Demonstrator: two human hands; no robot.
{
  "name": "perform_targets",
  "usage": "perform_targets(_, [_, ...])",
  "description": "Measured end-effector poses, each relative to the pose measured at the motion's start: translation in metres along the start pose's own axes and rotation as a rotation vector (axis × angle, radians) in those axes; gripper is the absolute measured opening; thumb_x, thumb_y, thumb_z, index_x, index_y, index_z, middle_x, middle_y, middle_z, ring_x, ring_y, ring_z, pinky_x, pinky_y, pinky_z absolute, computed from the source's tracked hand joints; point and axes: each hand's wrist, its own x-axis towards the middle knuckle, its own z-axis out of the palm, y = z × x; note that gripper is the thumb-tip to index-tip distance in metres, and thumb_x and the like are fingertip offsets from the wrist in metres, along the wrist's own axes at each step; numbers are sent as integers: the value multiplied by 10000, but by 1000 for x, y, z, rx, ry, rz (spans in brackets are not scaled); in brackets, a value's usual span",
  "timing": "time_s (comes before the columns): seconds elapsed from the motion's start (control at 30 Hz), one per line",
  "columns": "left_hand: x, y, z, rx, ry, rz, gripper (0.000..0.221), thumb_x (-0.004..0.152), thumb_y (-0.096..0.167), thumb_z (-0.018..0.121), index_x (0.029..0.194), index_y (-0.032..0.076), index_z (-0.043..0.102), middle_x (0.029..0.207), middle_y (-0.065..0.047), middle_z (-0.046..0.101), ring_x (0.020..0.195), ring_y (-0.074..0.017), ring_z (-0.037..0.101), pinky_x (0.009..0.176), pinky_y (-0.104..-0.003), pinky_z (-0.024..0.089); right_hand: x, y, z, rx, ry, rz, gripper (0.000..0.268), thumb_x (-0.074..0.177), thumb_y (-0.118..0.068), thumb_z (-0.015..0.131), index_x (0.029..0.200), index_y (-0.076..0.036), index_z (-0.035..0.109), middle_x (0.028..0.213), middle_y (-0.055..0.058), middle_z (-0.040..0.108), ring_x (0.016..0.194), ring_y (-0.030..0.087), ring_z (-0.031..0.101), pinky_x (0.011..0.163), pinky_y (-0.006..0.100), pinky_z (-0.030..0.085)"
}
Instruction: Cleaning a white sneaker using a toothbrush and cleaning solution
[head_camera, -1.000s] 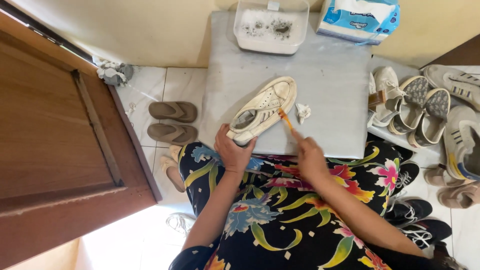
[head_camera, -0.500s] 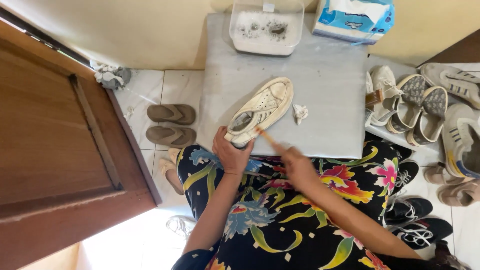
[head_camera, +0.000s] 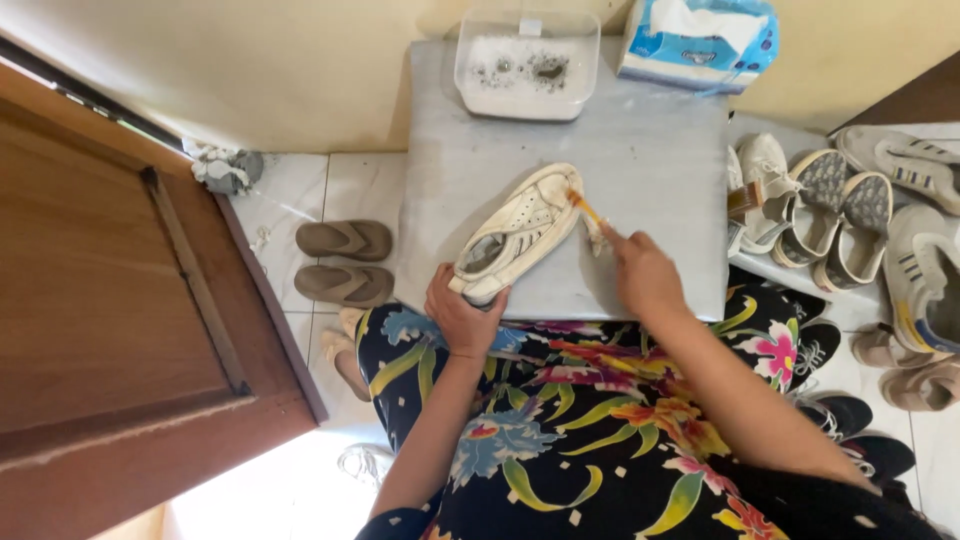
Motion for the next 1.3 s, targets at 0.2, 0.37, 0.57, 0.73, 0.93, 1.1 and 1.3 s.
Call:
perform_targets(0.2, [-1,6,-2,39,-1,-19,914,553,377,932,1290,31,518,1338,-158,555,1209,-399,534,1033,-577,380,103,-31,-75,185,242,-189,491,1004,-72,575,1486,-164,595,1124,193,674,1091,434,653,925,535,511])
perform_targets(0.37, [-2,4,5,54,20,-30,927,558,449,907,1299,54,514,1340,-153,560,1194,-397,541,1004,-576,378,214,-56,-85,-62,21,-97,337,1009,-204,595,1344,-170,600,1033,158,731,978,395,721,826,527,562])
perform_targets(0.57, [-9,-7,16,74,27,-49,945,573,592,872,1292,85,526,1328,-134,575,1196,-384,549,1003,-563,370,332,-40,-11,-223,-94,-138,258,922,-222,686,1168,-168,743,988,118,760,958,345,751,810,483,585])
perform_targets(0.73, [-4,1,16,92,118,-22,889,628,683,787,1241,78,570,1280,-125,618,1132,-373,600,961,-533,411,352,-41,11,-6,-89,-38,277,920,-165,697,1182,-92,751,922,146,748,911,361,746,807,485,589])
perform_targets(0.93, [4,13,18,78,160,-57,835,637,688,797,1180,86,600,1212,-112,657,1097,-358,626,943,-531,399,347,-35,17,125,-134,-11,280,915,-142,689,1187,-118,752,869,98,764,902,316,747,860,459,573])
perform_targets(1.1, [8,19,13,62,166,-38,774,684,621,793,1186,72,581,1206,-113,646,1086,-361,609,938,-538,372,336,-55,-14,-15,-91,-82,270,953,-131,666,1206,-112,757,986,173,765,985,375,732,866,471,578])
perform_targets(1.3, [2,13,17,78,122,-61,835,677,666,785,1229,78,568,1261,-115,629,1141,-366,590,959,-532,354,352,-38,12,-44,-133,-67,235,930,-178,672,1125,-150,800,942,126,774,941,346,747,834,460,591])
